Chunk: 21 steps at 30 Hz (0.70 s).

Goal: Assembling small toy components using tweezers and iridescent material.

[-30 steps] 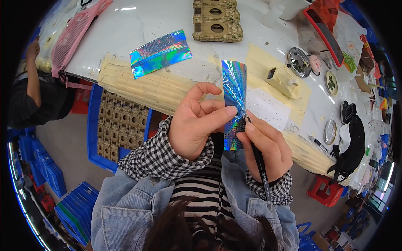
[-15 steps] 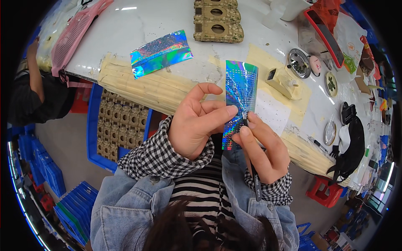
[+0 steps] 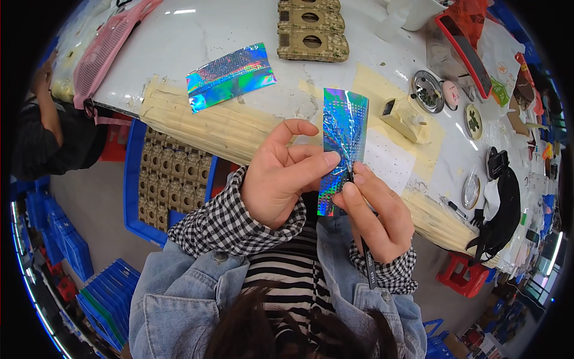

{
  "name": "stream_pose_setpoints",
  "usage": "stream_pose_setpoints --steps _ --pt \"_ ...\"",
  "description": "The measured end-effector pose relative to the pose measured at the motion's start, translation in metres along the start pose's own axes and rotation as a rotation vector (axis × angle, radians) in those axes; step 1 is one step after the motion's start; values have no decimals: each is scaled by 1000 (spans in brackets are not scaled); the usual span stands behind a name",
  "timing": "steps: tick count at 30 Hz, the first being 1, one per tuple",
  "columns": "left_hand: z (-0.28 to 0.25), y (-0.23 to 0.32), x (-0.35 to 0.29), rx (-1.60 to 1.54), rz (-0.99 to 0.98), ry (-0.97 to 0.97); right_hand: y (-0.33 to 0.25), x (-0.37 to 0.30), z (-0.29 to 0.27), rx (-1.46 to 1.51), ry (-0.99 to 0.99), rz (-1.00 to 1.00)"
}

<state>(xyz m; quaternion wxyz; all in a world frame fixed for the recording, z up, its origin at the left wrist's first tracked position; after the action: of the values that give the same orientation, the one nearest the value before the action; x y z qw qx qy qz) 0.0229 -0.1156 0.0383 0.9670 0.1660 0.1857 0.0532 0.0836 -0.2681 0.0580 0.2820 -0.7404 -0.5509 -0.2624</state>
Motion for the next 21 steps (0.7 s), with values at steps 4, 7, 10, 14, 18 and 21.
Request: stream_pose_setpoints --steps 4,7,10,14,18,21 --pt "-1 1 0 19 -5 13 -1 -3 0 34 -4 36" --pt "-2 0 0 21 0 25 -1 -3 -2 51 -5 53" --pt "-1 1 0 23 0 28 -2 -4 -4 57 22 87" --pt "5 9 -1 6 77 51 3 -10 -14 21 84 196" --pt "-5 24 0 -10 241 62 17 -27 -19 -117 -38 307" --pt "-10 30 2 2 260 56 26 -37 -14 -200 -126 327"
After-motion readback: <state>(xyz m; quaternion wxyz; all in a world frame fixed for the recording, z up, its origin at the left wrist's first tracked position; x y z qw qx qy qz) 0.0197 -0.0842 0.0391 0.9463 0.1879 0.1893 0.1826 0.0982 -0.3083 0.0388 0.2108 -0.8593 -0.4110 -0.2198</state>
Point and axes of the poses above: each hand's wrist, its own x-axis towards the middle knuckle, its own z-axis out of the palm, y = z × x, the point moved 1 cm from there along x, towards the middle knuckle, and after that the axes turned 14 degrees about -x, right-handed, at the moved point
